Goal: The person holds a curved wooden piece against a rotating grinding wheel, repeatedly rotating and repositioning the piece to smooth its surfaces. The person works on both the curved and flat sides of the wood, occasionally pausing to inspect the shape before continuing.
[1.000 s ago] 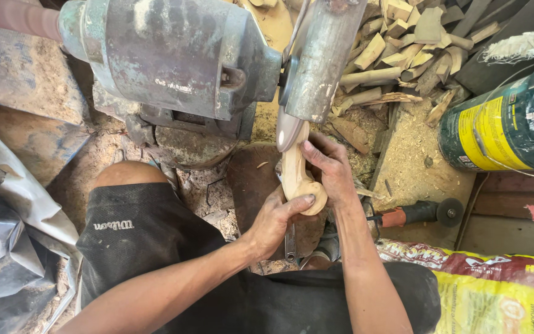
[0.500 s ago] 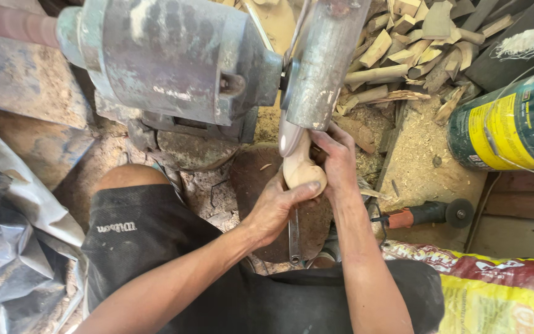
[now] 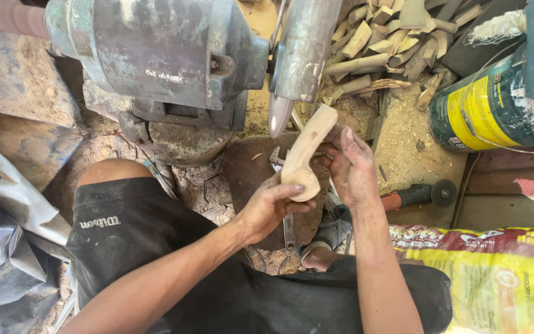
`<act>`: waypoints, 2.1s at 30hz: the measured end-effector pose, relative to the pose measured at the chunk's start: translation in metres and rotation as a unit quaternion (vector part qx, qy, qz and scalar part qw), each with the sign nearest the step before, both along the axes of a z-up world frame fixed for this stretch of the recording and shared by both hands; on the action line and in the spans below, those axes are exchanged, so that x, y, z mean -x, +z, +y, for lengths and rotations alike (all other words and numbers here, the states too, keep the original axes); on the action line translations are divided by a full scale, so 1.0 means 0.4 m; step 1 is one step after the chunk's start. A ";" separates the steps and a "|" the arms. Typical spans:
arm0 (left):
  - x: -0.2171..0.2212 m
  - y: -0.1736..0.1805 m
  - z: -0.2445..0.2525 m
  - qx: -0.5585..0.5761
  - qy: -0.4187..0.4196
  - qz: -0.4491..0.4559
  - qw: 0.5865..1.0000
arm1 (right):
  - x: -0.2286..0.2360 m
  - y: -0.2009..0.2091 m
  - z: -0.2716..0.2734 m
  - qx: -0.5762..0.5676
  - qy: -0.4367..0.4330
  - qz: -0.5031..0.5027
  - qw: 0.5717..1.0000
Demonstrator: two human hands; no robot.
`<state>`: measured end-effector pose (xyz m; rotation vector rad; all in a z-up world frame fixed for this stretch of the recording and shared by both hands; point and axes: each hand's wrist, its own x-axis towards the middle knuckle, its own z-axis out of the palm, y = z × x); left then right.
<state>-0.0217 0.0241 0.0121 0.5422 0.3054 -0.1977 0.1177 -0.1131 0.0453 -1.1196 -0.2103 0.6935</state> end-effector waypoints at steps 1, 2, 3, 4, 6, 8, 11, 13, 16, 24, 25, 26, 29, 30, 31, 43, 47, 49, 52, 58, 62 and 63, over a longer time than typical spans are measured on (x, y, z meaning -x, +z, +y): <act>0.008 0.001 0.002 0.013 -0.010 -0.010 1.000 | 0.006 0.006 -0.004 0.002 0.002 -0.010 1.000; 0.017 0.003 0.007 0.025 -0.019 -0.020 0.999 | 0.012 0.013 -0.007 0.004 0.005 -0.021 1.000; 0.024 0.004 0.011 0.038 -0.030 -0.030 0.998 | 0.019 0.019 -0.011 0.007 0.006 -0.031 0.999; 0.026 0.006 0.013 0.051 -0.040 -0.043 0.997 | 0.025 0.025 -0.015 -0.002 0.006 -0.029 1.000; 0.031 0.011 0.016 0.080 -0.061 -0.068 0.993 | 0.036 0.034 -0.021 -0.020 0.005 -0.025 0.999; 0.033 0.019 0.010 0.074 -0.071 -0.063 0.993 | 0.044 0.039 -0.028 -0.043 0.009 -0.029 0.999; 0.031 0.026 -0.003 0.042 -0.078 -0.044 0.995 | 0.045 0.047 -0.047 -0.060 0.013 -0.040 0.997; 0.029 0.022 -0.007 0.021 -0.074 -0.024 0.997 | 0.042 0.051 -0.059 -0.060 0.013 -0.044 0.997; 0.027 0.000 -0.011 0.049 -0.075 -0.023 0.996 | 0.036 0.054 -0.078 -0.024 0.009 -0.073 0.997; 0.012 -0.001 -0.025 -0.110 -0.048 -0.041 0.992 | 0.028 0.065 -0.111 0.029 -0.019 -0.080 0.996; 0.014 0.008 -0.030 -0.143 -0.037 -0.037 0.988 | 0.028 0.068 -0.112 0.022 -0.021 -0.068 0.997; 0.016 0.016 -0.034 -0.176 -0.027 -0.032 0.984 | 0.027 0.070 -0.111 0.015 -0.023 -0.056 0.998; 0.017 0.028 -0.032 -0.264 -0.012 -0.037 0.964 | 0.026 0.073 -0.111 0.008 -0.041 -0.028 0.999; 0.018 0.028 -0.029 -0.291 -0.009 -0.041 0.956 | 0.027 0.071 -0.112 0.008 -0.048 -0.019 0.999; 0.017 0.025 -0.025 -0.295 0.002 -0.018 0.955 | 0.026 0.071 -0.115 0.017 -0.055 -0.026 0.998; 0.026 -0.053 0.096 -0.165 0.080 0.033 0.982 | 0.152 0.015 -0.134 0.242 0.200 -0.002 0.949; 0.029 -0.064 0.098 -0.195 0.065 0.001 0.979 | 0.157 0.009 -0.121 0.231 0.181 0.031 0.955; 0.029 -0.061 0.093 -0.198 0.055 -0.012 0.978 | 0.152 0.011 -0.120 0.229 0.163 0.027 0.959; 0.029 -0.056 0.084 -0.222 0.048 -0.006 0.974 | 0.147 0.010 -0.118 0.213 0.157 0.029 0.964; 0.019 -0.051 0.070 -0.272 0.064 0.025 0.960 | 0.152 -0.008 -0.102 0.198 0.169 0.050 0.964; 0.019 -0.042 0.070 -0.281 0.075 0.022 0.957 | 0.153 -0.023 -0.097 0.215 0.152 0.059 0.963; 0.017 -0.039 0.071 -0.281 0.078 0.019 0.956 | 0.151 -0.026 -0.097 0.217 0.151 0.058 0.963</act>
